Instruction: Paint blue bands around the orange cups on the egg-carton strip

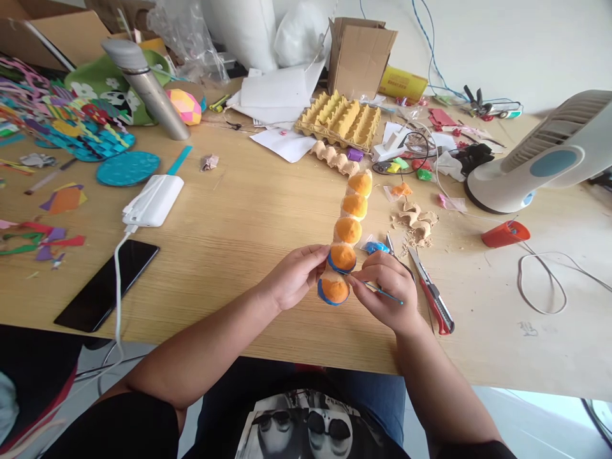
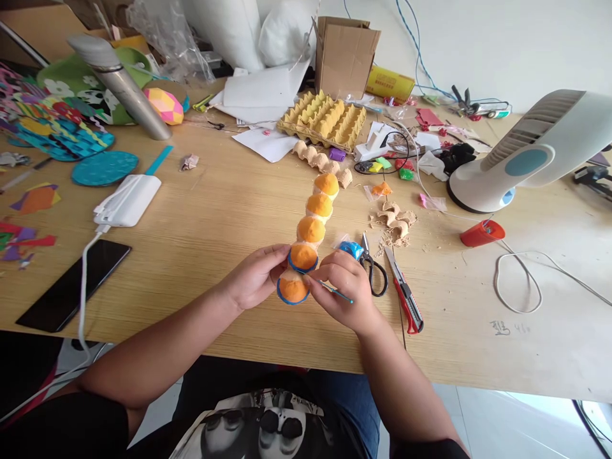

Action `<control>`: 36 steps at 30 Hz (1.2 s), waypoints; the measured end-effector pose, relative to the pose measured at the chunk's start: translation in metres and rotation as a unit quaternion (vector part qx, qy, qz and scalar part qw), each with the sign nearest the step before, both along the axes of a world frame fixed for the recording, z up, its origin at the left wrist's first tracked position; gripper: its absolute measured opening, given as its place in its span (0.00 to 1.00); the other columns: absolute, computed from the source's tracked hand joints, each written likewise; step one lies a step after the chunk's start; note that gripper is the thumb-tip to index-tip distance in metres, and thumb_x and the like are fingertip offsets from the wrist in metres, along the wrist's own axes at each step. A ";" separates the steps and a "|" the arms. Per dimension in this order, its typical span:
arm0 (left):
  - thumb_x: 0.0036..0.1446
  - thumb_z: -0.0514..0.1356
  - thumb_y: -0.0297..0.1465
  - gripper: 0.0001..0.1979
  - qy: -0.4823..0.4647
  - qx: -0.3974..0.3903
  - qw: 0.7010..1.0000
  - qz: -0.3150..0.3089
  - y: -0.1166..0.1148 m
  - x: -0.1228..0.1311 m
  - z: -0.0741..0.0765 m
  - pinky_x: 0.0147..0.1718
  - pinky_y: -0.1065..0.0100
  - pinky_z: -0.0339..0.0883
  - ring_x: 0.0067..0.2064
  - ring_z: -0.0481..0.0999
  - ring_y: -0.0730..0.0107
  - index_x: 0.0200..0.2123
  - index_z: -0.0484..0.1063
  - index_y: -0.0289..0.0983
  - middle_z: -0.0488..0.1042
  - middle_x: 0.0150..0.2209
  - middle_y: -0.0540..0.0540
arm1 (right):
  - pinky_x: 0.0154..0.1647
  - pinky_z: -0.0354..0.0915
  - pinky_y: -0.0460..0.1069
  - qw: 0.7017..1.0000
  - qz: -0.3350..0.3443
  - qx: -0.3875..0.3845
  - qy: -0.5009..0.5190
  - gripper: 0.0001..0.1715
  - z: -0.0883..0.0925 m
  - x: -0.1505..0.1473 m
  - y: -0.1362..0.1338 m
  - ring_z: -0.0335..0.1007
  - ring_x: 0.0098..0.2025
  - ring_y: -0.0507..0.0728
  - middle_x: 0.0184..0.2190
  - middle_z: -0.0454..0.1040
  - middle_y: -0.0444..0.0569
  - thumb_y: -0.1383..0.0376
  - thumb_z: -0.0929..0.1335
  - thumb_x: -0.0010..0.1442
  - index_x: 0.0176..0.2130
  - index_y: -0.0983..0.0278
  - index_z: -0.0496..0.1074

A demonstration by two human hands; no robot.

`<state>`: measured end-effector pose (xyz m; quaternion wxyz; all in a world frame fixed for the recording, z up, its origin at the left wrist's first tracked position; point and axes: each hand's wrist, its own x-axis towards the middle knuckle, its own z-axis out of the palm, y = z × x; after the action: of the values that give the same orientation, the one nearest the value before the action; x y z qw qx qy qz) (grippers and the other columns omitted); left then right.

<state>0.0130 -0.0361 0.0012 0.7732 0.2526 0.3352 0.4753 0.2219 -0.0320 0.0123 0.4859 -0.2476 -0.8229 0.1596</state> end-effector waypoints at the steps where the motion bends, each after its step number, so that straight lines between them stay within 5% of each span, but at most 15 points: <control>1: 0.53 0.78 0.43 0.18 0.002 0.001 1.000 0.002 0.000 0.000 0.000 0.37 0.71 0.73 0.34 0.77 0.71 0.35 0.84 0.34 0.80 0.31 0.48 | 0.32 0.70 0.51 1.000 0.001 0.007 -0.009 0.13 0.000 0.000 0.000 0.75 0.33 0.55 0.31 0.76 0.44 0.75 0.75 0.65 0.42 0.58 0.75; 36: 0.47 0.79 0.49 0.23 0.057 -0.007 0.998 0.016 0.000 0.002 -0.002 0.37 0.68 0.70 0.32 0.76 0.71 0.32 0.82 0.36 0.80 0.30 0.49 | 0.35 0.70 0.53 0.996 -0.009 0.043 -0.076 0.12 -0.002 0.002 0.002 0.75 0.34 0.56 0.34 0.78 0.46 0.75 0.75 0.66 0.43 0.59 0.74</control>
<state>0.0149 -0.0358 -0.0005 0.7468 0.2682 0.3864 0.4702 0.2244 -0.0297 0.0101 0.4335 -0.2448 -0.8615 0.1003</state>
